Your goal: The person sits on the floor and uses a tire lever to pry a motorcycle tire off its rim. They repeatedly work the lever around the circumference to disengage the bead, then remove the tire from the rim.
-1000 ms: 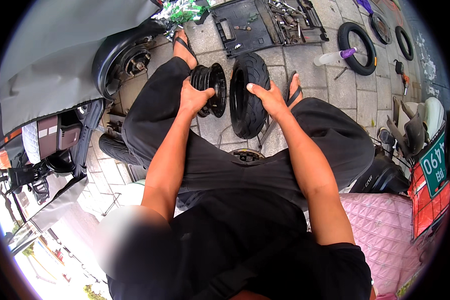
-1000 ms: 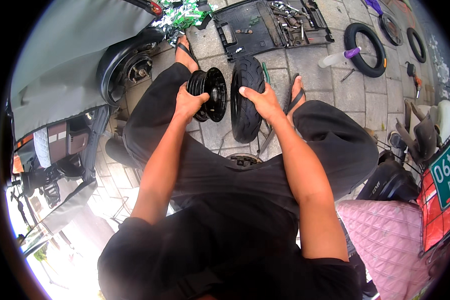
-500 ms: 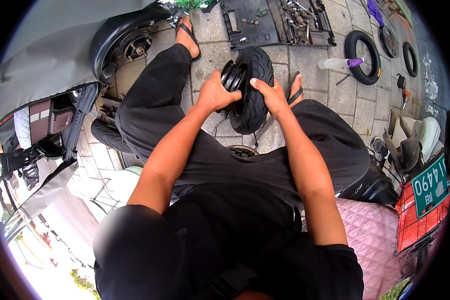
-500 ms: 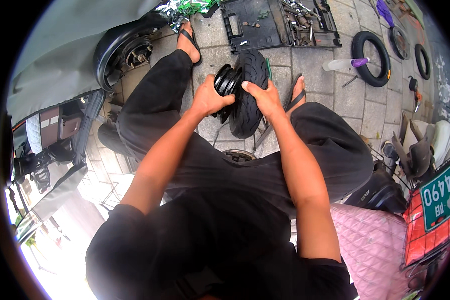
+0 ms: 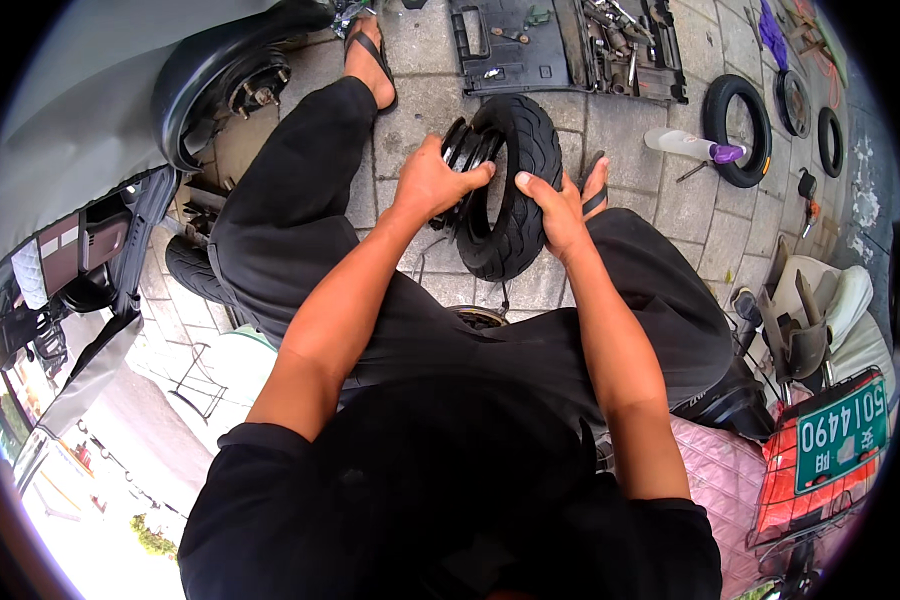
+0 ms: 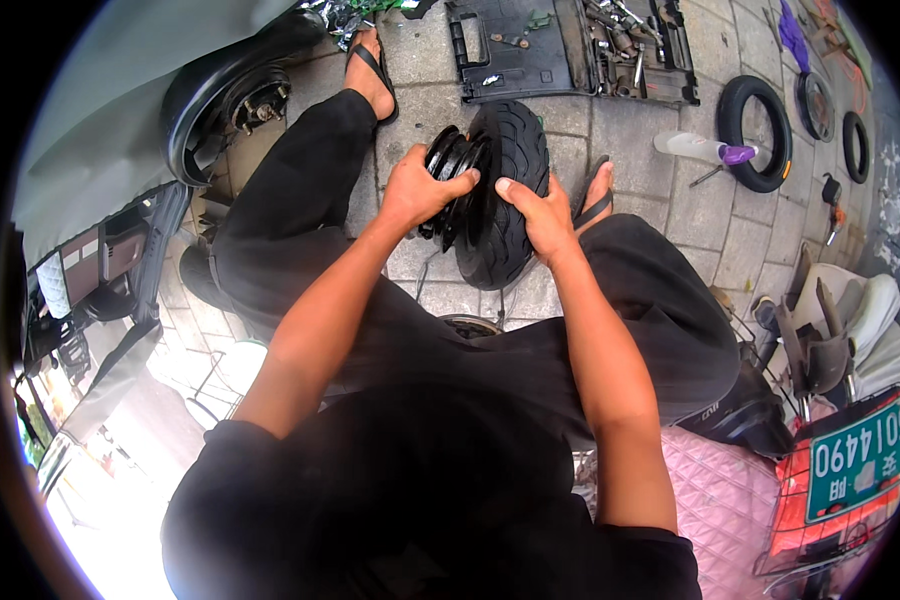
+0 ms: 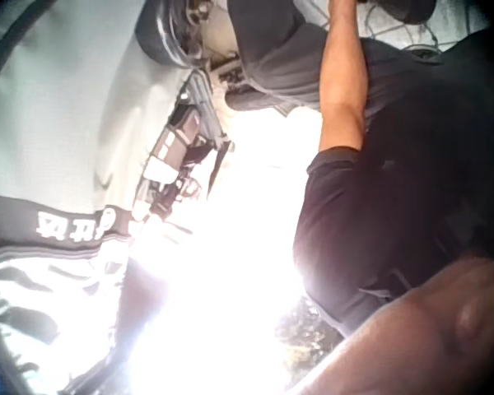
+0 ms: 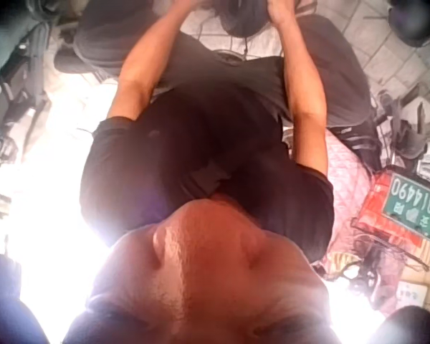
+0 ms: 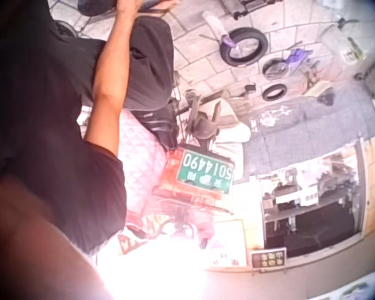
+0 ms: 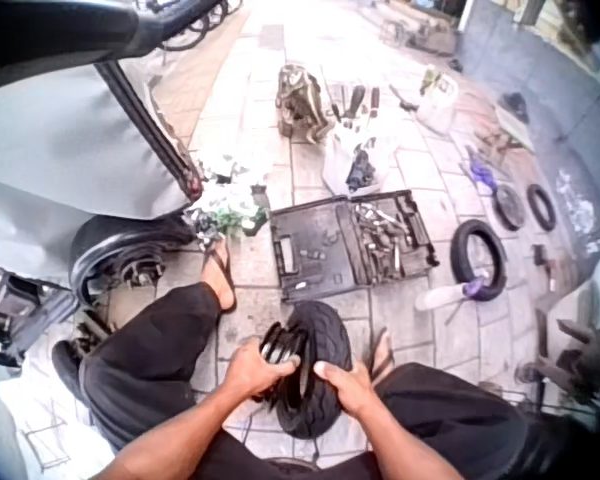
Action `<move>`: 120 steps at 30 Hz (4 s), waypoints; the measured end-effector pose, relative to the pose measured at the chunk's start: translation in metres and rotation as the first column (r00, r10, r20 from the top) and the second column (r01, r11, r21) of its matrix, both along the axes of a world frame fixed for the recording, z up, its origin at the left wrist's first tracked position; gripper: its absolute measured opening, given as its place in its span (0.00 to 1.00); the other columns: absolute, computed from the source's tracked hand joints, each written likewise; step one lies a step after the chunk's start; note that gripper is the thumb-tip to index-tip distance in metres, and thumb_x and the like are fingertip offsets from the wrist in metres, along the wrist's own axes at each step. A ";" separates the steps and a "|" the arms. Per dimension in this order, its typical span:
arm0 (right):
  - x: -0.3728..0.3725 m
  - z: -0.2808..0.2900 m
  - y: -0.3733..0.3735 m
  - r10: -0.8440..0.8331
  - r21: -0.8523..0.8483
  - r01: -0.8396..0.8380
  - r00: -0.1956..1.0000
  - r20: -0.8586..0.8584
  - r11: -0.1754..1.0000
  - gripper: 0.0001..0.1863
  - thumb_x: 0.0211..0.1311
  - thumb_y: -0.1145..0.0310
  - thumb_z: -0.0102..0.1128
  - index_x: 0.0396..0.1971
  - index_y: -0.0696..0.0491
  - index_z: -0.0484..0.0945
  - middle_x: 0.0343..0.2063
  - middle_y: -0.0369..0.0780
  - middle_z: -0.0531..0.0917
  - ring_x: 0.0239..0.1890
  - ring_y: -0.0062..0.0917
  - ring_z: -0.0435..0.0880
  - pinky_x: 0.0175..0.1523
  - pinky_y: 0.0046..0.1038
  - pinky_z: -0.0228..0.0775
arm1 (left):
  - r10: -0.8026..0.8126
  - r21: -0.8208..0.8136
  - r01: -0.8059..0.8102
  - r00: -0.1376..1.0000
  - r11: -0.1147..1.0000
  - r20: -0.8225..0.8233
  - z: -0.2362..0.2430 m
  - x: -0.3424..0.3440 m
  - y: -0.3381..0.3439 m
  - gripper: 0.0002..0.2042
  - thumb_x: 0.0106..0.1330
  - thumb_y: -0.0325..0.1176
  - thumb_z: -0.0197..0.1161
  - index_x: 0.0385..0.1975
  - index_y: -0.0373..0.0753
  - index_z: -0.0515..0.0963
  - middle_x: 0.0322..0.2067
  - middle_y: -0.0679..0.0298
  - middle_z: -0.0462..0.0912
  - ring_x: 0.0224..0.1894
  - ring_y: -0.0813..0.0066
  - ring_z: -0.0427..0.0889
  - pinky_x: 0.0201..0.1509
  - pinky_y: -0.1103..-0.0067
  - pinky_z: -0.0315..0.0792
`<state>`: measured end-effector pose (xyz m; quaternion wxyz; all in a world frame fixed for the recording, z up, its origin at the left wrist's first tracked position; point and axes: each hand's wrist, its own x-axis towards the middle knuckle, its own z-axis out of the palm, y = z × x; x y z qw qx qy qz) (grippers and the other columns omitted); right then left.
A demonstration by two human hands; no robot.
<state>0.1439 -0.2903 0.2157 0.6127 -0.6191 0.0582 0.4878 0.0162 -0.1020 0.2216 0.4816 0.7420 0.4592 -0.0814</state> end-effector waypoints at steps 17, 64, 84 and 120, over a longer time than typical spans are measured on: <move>0.000 -0.001 -0.003 -0.092 0.007 0.094 0.987 -0.131 0.996 0.28 0.65 0.68 0.74 0.62 0.64 0.77 0.51 0.43 0.87 0.48 0.26 0.88 0.57 0.30 0.82 | 0.017 0.009 -0.017 0.999 1.000 -0.044 -0.015 0.036 -0.014 0.32 0.60 0.56 0.76 0.44 0.27 0.81 0.40 0.37 0.89 0.45 0.43 0.90 0.52 0.60 0.81; -0.014 0.018 0.015 0.089 -0.127 -0.122 0.968 -0.234 0.984 0.31 0.74 0.56 0.70 0.65 0.65 0.78 0.57 0.47 0.86 0.52 0.33 0.88 0.59 0.35 0.82 | 0.131 0.021 -0.129 0.972 0.991 -0.197 -0.024 0.019 -0.033 0.30 0.66 0.60 0.70 0.50 0.34 0.84 0.46 0.39 0.90 0.52 0.40 0.89 0.56 0.57 0.81; -0.007 0.023 0.019 0.319 -0.465 -0.176 0.914 0.250 0.868 0.43 0.75 0.47 0.67 0.75 0.64 0.67 0.76 0.53 0.61 0.75 0.39 0.68 0.77 0.36 0.65 | 0.060 0.083 -0.058 0.998 0.995 -0.020 -0.039 0.016 -0.077 0.23 0.79 0.52 0.57 0.53 0.35 0.78 0.47 0.39 0.88 0.48 0.31 0.87 0.54 0.46 0.78; 0.244 -0.097 -0.004 -0.290 0.211 0.256 0.945 0.149 0.943 0.31 0.87 0.48 0.45 0.53 0.64 0.82 0.58 0.57 0.87 0.66 0.46 0.84 0.80 0.44 0.68 | 0.070 -0.028 -0.071 0.997 0.997 -0.039 -0.030 0.067 -0.023 0.22 0.80 0.47 0.58 0.50 0.28 0.78 0.42 0.34 0.88 0.47 0.29 0.86 0.55 0.48 0.78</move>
